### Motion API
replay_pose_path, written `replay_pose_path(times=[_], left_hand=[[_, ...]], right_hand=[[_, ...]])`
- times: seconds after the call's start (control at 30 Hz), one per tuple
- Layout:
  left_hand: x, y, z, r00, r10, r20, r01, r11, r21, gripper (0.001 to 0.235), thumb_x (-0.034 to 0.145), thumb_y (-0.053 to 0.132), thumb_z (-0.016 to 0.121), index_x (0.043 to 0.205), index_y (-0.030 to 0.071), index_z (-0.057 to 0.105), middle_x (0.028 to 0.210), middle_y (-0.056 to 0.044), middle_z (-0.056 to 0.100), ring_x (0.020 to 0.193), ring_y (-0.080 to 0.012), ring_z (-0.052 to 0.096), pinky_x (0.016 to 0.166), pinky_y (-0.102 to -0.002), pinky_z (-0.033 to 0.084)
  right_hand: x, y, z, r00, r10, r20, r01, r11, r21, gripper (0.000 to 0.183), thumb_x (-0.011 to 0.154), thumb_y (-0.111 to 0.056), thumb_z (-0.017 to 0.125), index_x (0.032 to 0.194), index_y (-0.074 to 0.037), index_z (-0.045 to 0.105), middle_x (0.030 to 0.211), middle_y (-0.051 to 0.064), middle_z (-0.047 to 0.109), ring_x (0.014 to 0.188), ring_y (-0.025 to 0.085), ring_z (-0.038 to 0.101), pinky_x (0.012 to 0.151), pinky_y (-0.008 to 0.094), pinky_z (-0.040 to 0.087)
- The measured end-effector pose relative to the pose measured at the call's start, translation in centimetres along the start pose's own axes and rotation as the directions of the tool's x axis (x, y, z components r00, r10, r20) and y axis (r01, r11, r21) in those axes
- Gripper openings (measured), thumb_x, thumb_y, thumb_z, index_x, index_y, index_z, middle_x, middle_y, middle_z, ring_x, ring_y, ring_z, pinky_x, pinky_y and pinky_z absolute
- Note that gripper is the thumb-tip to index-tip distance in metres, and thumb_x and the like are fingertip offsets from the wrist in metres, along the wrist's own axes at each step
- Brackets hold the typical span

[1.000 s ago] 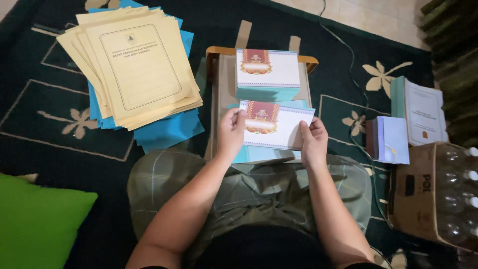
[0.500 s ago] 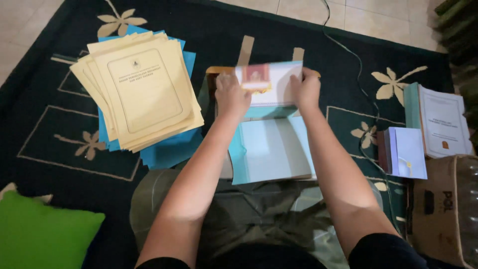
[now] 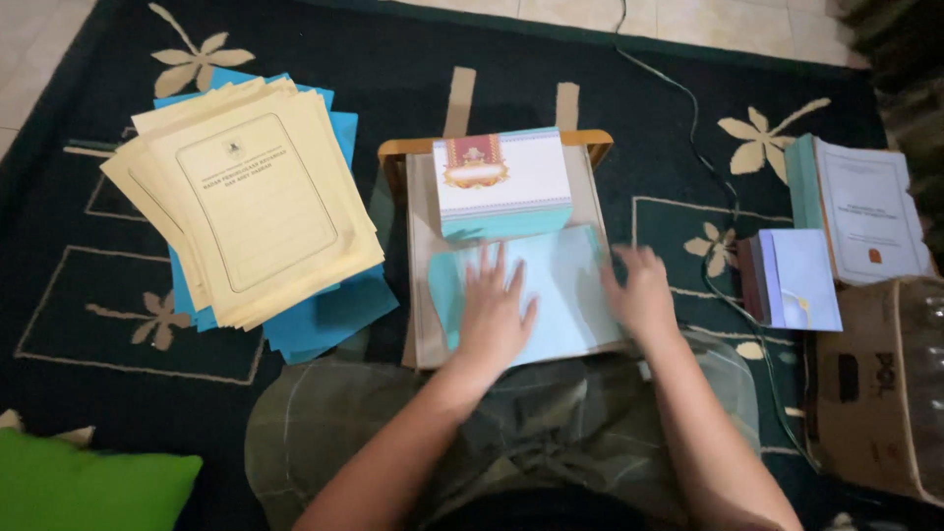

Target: Folding light blue paper sheets into small envelopes and stacking them on a wooden stand.

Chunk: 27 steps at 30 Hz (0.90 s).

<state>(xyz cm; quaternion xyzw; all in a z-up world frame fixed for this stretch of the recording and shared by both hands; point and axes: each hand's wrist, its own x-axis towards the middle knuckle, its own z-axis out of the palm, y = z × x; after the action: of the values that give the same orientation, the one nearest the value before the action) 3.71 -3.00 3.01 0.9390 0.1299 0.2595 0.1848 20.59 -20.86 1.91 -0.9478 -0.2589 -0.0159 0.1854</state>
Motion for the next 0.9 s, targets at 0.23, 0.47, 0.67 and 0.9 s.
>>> replay_pose_path(times=[0.23, 0.47, 0.67, 0.9], left_hand=[[-3.3, 1.8, 0.1, 0.786, 0.079, 0.613, -0.075, 0.997, -0.032, 0.093, 0.090, 0.056, 0.065, 0.161, 0.009, 0.028, 0.169, -0.026, 0.015, 0.157, -0.0441, 0.007, 0.120, -0.072, -0.001], [-4.1, 1.7, -0.4, 0.822, 0.099, 0.560, -0.098, 0.995, -0.032, 0.070, 0.104, 0.054, 0.045, 0.158, 0.010, 0.037, 0.167, -0.020, 0.026, 0.157, -0.0380, 0.018, 0.123, -0.068, 0.008], [-4.8, 0.0, 0.1, 0.868, 0.189, 0.459, -0.171, 0.982, -0.081, 0.063, 0.103, 0.051, 0.041, 0.149, 0.009, 0.050, 0.157, -0.018, 0.044, 0.151, -0.0332, 0.035, 0.122, -0.058, 0.021], [-3.6, 1.1, -3.5, 0.825, -0.420, 0.378, 0.544, 0.412, -0.731, 0.076, 0.110, 0.051, 0.027, 0.160, -0.006, 0.021, 0.166, -0.031, 0.016, 0.156, -0.0430, 0.012, 0.130, -0.054, 0.008]], right_hand=[[-7.3, 3.1, 1.9, 0.965, 0.162, 0.207, -0.172, 0.984, 0.034, 0.058, 0.096, -0.039, 0.066, 0.143, -0.006, 0.061, 0.135, 0.017, 0.061, 0.123, 0.038, 0.064, 0.100, 0.043, 0.057], [-9.3, -0.3, -0.9, 0.985, 0.157, 0.078, -0.175, 0.916, 0.360, 0.043, 0.098, -0.018, 0.065, 0.137, 0.000, 0.061, 0.119, 0.023, 0.067, 0.105, 0.039, 0.068, 0.085, 0.044, 0.057], [-11.5, -3.8, -2.4, 0.994, -0.106, -0.002, 0.080, 0.741, 0.666, 0.035, 0.101, -0.013, 0.057, 0.133, 0.001, 0.063, 0.125, 0.032, 0.064, 0.116, 0.050, 0.060, 0.093, 0.054, 0.049], [-11.8, -6.5, -1.6, 0.851, -0.490, 0.191, 0.352, 0.801, 0.484, 0.046, 0.108, -0.023, 0.041, 0.145, 0.000, 0.056, 0.146, 0.028, 0.056, 0.138, 0.044, 0.050, 0.117, 0.053, 0.038]])
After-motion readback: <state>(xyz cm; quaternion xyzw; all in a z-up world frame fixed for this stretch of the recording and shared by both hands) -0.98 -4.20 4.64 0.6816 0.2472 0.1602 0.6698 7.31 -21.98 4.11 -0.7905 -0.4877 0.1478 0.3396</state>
